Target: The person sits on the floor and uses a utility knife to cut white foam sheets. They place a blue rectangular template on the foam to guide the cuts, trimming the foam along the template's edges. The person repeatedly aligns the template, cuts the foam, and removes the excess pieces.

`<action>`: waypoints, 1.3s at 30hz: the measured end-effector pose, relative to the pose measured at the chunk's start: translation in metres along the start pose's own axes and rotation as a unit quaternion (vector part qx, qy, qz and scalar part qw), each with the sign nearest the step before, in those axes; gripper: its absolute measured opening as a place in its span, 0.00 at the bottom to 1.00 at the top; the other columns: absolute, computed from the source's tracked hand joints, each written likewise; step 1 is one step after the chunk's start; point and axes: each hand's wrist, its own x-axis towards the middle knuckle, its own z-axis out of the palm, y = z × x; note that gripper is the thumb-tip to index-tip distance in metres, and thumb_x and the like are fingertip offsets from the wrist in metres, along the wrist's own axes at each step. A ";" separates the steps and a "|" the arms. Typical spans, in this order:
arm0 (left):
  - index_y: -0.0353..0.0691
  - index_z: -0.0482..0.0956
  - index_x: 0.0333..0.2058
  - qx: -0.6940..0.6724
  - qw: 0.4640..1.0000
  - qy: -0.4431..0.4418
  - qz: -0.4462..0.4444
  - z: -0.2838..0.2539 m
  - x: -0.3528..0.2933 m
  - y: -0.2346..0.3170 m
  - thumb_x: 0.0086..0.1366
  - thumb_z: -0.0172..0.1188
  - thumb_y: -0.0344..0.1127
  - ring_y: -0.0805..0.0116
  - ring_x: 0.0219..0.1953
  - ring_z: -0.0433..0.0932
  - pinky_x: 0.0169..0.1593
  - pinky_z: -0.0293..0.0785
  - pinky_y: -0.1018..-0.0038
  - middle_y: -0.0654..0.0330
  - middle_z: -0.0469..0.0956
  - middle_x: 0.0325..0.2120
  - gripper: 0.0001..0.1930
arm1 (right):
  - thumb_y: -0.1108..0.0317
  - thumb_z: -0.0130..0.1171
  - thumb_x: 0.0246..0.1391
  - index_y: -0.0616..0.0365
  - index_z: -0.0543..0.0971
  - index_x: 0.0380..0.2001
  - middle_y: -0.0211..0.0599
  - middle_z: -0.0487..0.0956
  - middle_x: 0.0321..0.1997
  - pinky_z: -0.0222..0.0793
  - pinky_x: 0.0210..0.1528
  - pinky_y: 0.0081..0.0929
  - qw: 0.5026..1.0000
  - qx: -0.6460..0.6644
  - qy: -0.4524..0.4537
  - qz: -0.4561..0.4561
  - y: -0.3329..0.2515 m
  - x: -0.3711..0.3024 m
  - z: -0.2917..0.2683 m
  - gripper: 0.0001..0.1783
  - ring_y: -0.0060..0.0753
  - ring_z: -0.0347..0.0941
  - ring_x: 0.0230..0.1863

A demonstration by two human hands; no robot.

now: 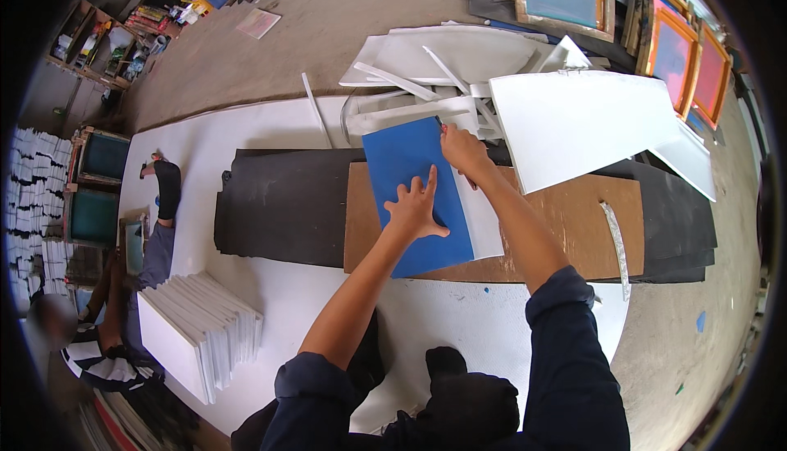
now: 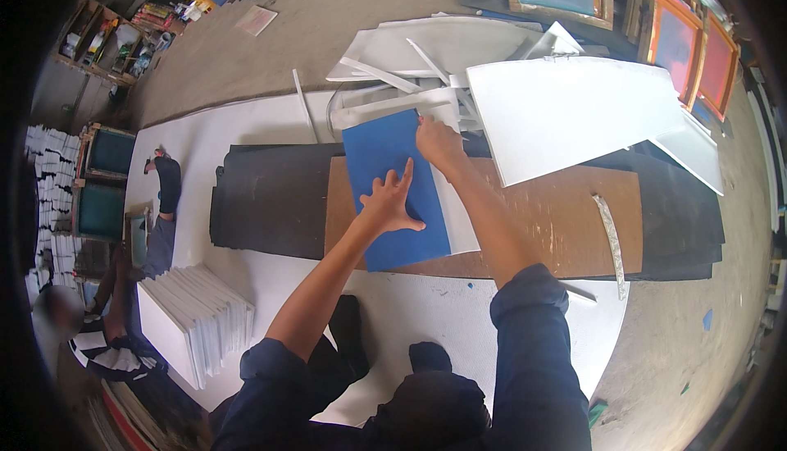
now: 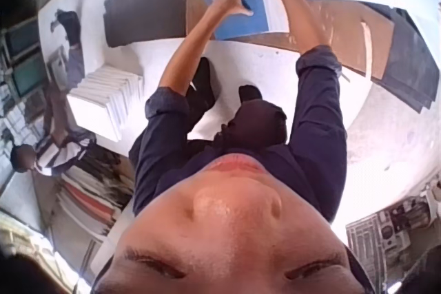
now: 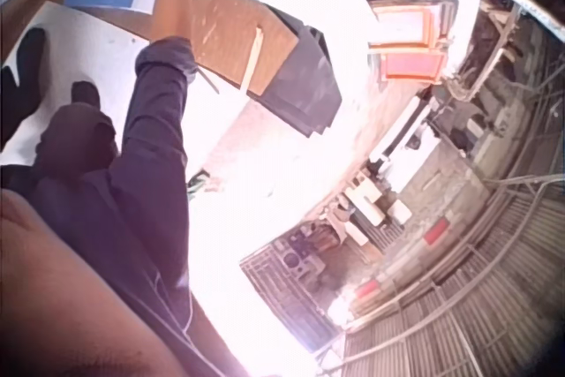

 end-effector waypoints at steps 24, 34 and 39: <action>0.53 0.36 0.63 0.044 0.998 0.012 -0.033 0.007 0.004 0.005 0.23 0.73 0.57 0.46 0.47 0.65 0.37 0.65 0.42 0.55 0.59 0.50 0.69 | 0.65 0.37 0.57 0.66 0.68 0.38 0.56 0.76 0.26 0.71 0.25 0.45 0.980 0.057 -0.158 0.107 0.044 -0.229 0.019 0.16 0.52 0.75 0.21; 0.51 0.33 0.63 0.032 0.999 0.011 -0.006 0.006 0.005 -0.012 0.19 0.74 0.58 0.42 0.49 0.65 0.38 0.64 0.42 0.53 0.60 0.52 0.73 | 0.62 0.38 0.57 0.62 0.70 0.35 0.56 0.76 0.29 0.68 0.36 0.49 0.993 0.034 -0.093 0.059 0.032 -0.219 -0.024 0.15 0.59 0.73 0.34; 0.50 0.33 0.63 0.006 1.000 -0.001 -0.013 0.001 0.010 0.001 0.13 0.75 0.57 0.42 0.47 0.67 0.36 0.65 0.43 0.54 0.63 0.50 0.77 | 0.61 0.38 0.57 0.63 0.69 0.36 0.56 0.76 0.26 0.70 0.29 0.42 0.998 0.058 0.001 0.021 0.021 -0.086 -0.021 0.16 0.46 0.76 0.24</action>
